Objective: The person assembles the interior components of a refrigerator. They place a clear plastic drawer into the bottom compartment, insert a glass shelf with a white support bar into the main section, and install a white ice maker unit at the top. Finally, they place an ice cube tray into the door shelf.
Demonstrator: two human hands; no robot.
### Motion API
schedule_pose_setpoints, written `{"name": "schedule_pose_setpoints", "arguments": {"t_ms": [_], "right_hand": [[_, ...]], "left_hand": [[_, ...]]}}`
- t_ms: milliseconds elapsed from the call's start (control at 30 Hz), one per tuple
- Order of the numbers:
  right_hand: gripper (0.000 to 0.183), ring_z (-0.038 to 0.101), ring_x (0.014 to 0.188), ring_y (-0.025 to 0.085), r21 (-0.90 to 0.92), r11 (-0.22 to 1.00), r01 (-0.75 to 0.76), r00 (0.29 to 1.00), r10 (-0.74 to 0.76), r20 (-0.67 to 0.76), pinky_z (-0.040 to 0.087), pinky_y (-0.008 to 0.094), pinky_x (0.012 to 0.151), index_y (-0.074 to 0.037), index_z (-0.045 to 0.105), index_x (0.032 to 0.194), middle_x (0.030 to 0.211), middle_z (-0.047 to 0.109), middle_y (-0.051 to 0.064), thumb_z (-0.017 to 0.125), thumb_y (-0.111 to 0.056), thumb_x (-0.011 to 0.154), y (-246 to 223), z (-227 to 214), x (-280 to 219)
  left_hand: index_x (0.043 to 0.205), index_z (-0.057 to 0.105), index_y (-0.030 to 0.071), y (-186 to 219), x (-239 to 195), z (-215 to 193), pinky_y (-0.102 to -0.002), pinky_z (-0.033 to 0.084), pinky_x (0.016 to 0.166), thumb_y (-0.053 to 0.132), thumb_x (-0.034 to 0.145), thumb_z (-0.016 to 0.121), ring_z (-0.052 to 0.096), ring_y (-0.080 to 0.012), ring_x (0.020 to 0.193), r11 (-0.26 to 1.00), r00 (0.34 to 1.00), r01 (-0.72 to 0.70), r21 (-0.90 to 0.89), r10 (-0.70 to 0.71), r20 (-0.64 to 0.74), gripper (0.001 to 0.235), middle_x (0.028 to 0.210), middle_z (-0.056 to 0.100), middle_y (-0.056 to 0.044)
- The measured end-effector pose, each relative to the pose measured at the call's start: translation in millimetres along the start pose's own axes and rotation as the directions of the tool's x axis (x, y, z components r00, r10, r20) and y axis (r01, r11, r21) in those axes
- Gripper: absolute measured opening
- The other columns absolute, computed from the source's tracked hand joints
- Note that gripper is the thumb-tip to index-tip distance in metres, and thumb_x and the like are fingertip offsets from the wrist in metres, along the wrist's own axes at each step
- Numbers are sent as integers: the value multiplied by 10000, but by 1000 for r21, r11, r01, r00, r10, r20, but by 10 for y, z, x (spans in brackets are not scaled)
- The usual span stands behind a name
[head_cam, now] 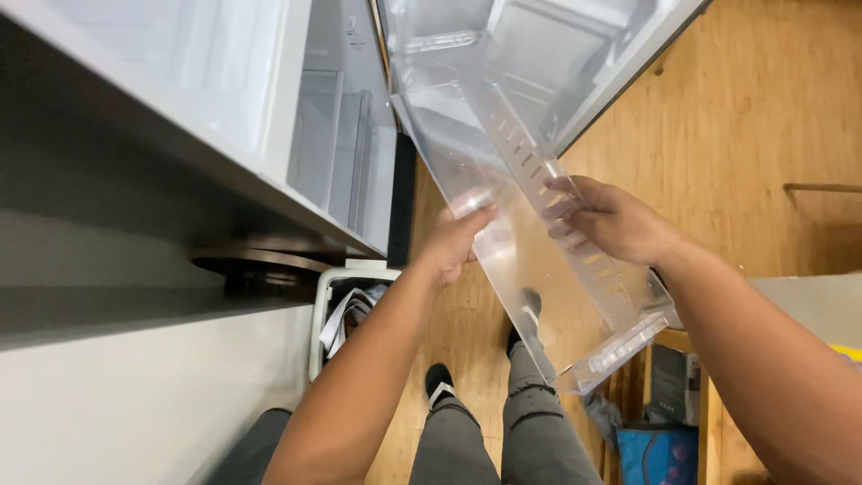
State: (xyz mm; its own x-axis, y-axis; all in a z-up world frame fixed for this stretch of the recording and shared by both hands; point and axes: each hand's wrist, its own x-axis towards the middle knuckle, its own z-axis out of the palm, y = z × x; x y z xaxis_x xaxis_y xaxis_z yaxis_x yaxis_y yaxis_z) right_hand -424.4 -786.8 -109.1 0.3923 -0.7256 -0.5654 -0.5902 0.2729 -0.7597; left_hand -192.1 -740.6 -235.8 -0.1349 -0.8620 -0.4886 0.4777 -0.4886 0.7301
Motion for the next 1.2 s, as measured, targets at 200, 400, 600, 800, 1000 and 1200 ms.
{"name": "schedule_pose_setpoints", "arguments": {"t_ms": [200, 400, 600, 800, 1000, 1200], "right_hand": [[602, 681, 1072, 180, 14, 999, 33, 997, -34, 76, 608, 355, 851, -167, 424, 1538, 1296, 676, 54, 430, -38, 949, 567, -246, 875], [576, 673, 1056, 192, 131, 991, -10, 995, -3, 98, 591, 353, 824, -154, 401, 1543, 1279, 670, 82, 466, -75, 976, 1146, -573, 1621], [567, 673, 1032, 220, 280, 957, -72, 997, 80, -16, 592, 369, 780, -128, 377, 1543, 1290, 648, 108, 457, -79, 984, 1844, -387, 2298], [582, 677, 1046, 236, 378, 926, -11, 974, 96, -205, 595, 388, 776, -73, 364, 1545, 1303, 638, 130, 424, -20, 969, 2467, 51, 3193], [609, 669, 1085, 243, 484, 868, 109, 940, 69, -335, 595, 388, 806, -78, 311, 1570, 1313, 618, 145, 417, -47, 970, 2676, 372, 3856], [542, 645, 1175, 241, 387, 898, 209, 944, -82, -319, 584, 400, 905, -66, 333, 1577, 1341, 625, 160, 430, -194, 1060, 2636, 298, 4064]], "left_hand": [[1480, 400, 127, -440, 701, -79, -402, 650, 681, 113, 870, 683, 758, -230, 859, 994, 995, -21, -111, 11, -96, 673, 1169, 712, -133], [1483, 404, 87, -658, 1479, 62, -381, 612, 673, 39, 894, 665, 726, -264, 788, 986, 985, -98, -134, 77, -152, 646, 1150, 702, -130], [1440, 430, 65, -1259, 2241, -467, -376, 630, 843, 28, 859, 654, 707, -228, 1044, 982, 984, -154, -112, 143, -103, 624, 1222, 688, -125], [1503, 465, 127, -1405, 2705, -1194, -325, 572, 848, 214, 925, 718, 657, -156, 1098, 980, 984, 178, 93, -176, -30, 637, 1266, 669, -44], [1599, 307, 174, -1317, 3194, -1589, -342, 610, 806, 129, 912, 683, 717, -198, 1008, 987, 989, 103, 121, -115, 96, 785, 1322, 662, -99], [1640, 236, 170, -952, 3579, -1840, -317, 623, 713, 55, 923, 636, 744, -213, 923, 983, 984, 34, 182, -65, 164, 829, 1305, 689, -153]]}}
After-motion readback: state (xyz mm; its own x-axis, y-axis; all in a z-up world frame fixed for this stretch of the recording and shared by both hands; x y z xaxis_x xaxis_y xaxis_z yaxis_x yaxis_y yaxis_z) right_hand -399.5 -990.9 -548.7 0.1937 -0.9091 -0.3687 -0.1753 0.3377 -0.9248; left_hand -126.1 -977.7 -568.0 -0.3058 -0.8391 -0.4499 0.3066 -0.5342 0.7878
